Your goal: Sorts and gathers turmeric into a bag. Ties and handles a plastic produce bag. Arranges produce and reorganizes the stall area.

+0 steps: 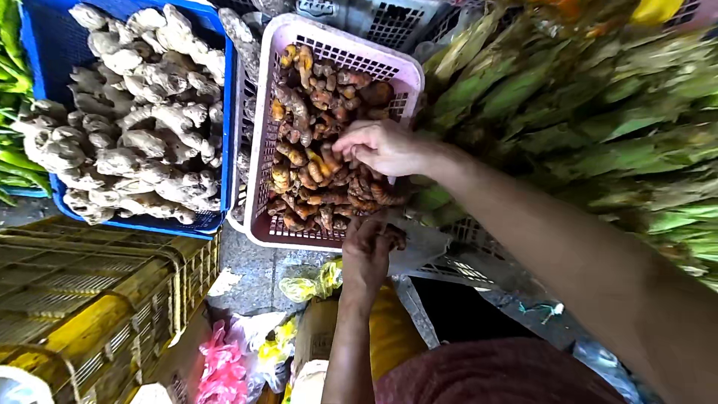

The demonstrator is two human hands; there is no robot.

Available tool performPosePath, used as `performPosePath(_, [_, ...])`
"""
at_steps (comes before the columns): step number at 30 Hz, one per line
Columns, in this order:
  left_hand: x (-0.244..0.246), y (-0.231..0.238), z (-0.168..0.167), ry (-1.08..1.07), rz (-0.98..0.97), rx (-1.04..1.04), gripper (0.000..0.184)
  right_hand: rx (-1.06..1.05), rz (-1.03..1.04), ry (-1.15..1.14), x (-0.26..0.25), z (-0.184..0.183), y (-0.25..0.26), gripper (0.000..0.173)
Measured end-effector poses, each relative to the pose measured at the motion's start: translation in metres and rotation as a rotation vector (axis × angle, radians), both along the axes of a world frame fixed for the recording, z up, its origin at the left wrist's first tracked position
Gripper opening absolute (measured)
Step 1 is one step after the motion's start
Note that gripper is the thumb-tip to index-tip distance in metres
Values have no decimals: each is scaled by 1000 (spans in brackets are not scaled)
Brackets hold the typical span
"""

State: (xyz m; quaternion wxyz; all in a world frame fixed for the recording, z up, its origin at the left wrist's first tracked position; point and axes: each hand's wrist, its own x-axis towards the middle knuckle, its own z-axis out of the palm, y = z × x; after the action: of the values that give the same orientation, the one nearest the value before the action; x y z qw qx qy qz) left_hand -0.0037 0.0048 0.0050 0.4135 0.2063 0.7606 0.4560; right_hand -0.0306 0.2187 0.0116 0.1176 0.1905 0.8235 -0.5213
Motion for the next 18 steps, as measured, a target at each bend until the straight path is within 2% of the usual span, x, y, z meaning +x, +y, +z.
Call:
performPosePath(1, [0,0,-1,4,8,0,24,-55,21,7,2,3,6,30])
performPosePath(2, [0,1,-2,12,15,7,23,-25,6,-20,1,6,10,30])
performPosePath(5, [2,2,-3,13,24,25,23,270,-94,-187,-13,-5,15,33])
performPosePath(8, [4,2,-4,-9,34,45,22,437,-74,-304,-26,-15,2,51])
performPosePath(11, [5,-2,-3,-69,28,111,21,431,-61,-325,-27,-12,0,51])
performPosePath(14, [15,-15,0,-201,8,156,22,325,-64,-228,-19,-18,18,30])
performPosePath(16, [21,-24,-1,-324,24,145,22,308,4,-127,-15,-23,23,21])
performPosePath(18, [27,-30,2,-430,79,113,22,349,144,-97,-13,-22,20,35])
